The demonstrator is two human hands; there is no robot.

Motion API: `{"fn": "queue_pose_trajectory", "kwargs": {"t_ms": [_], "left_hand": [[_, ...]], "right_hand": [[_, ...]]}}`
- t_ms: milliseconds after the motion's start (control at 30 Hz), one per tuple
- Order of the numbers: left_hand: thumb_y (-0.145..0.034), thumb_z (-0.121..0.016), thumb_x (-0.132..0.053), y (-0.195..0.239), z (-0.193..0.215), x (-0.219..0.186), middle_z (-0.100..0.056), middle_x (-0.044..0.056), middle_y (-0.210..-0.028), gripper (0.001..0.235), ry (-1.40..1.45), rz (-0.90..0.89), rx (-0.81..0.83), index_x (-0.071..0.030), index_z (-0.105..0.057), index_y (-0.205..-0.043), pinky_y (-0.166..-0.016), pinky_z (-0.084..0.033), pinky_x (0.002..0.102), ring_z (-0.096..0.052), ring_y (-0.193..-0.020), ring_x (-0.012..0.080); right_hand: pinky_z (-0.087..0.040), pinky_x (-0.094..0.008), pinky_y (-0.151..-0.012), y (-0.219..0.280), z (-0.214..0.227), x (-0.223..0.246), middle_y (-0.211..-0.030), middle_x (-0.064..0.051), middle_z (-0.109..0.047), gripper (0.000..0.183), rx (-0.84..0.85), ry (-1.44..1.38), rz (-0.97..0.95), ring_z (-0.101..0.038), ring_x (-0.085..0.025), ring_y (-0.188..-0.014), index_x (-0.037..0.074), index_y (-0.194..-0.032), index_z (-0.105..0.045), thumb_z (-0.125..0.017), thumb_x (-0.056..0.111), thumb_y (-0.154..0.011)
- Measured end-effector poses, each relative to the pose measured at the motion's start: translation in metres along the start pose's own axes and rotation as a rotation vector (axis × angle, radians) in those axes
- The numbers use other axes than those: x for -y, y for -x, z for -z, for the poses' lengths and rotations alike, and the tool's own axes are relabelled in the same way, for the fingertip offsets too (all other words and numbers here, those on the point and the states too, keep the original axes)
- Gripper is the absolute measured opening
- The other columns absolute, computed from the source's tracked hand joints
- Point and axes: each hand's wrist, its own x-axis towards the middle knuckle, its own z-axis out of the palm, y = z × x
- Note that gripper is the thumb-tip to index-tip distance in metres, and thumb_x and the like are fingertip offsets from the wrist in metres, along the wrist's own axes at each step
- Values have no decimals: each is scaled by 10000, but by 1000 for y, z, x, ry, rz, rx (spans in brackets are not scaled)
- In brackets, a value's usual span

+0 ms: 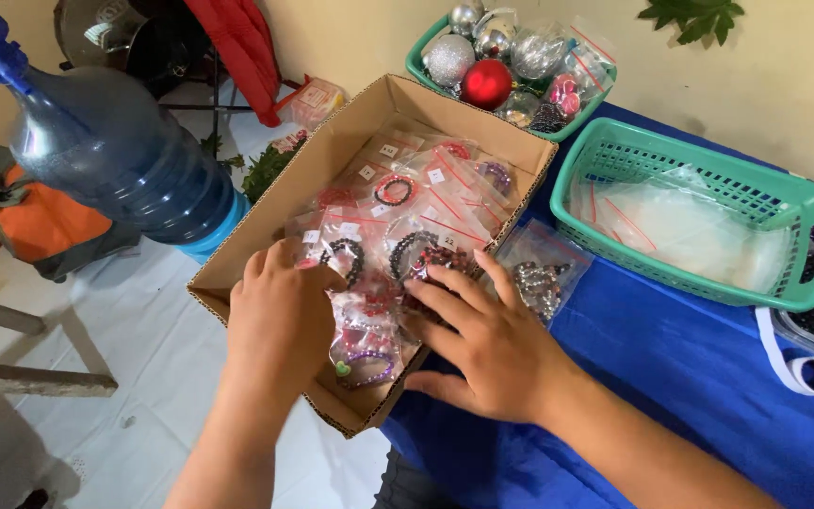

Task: The recorder is writing labels on tags and adhering them to packaged bead bracelets.

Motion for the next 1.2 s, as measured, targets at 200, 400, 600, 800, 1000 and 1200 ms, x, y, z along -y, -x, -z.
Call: {"fn": "queue_pose_trajectory", "kwargs": {"t_ms": [200,400,600,800,1000,1200], "left_hand": [[-810,-627,-40,35,8,-77,-601,241,-1342,286,270,-178,-47,-75,-752,-1065,-918,-486,481,-575,-1212,409],[-882,-581,-95,75,-50,-154,-561,247,-1447,513,401,-487,-64,61,-540,-1369,-1103,-409,466,-508,-1363,412],[-903,-560,-190,62,-99,-191,-471,286,-1492,613,81,-479,-5,105,-451,-1430,-1082,-381,503,-437,-1383,436],[-906,-591,-307,54,-107,-231,-466,273,-1475,634,4,-528,101,72,-462,-1398,-1061,-361,536,-422,-1369,428],[-979,-564,-301,23,-108,-278,-676,178,-1191,329,-155,-546,420,-29,-682,-1123,-908,-515,455,-642,-1127,346],[-928,-584,-182,-13,-124,-262,-706,107,-931,119,-113,-518,50,-134,-683,-882,-678,-573,451,-709,-839,307]], "right_hand": [[-254,-603,-1169,35,23,9,-1329,-127,-608,504,-32,27,-109,-490,-302,-1346,89,-1227,-703,-705,451,-877],[-285,-578,-1134,101,55,-8,-1294,-112,-644,492,91,247,-313,-531,-305,-1303,64,-1096,-700,-726,363,-705],[-331,-547,-1088,165,88,-11,-1280,-108,-636,496,72,383,-615,-537,-308,-1259,124,-1171,-706,-725,386,-750],[-346,-547,-1091,220,106,-8,-1290,-106,-636,519,69,413,-790,-524,-300,-1268,139,-1176,-707,-721,432,-748],[-281,-590,-1120,244,103,-12,-1241,-101,-638,526,45,431,-750,-488,-314,-1302,134,-1178,-708,-697,466,-770],[-234,-587,-1152,252,106,-13,-1269,-97,-630,447,-22,374,-707,-469,-300,-1335,127,-1146,-706,-686,436,-823]]}}
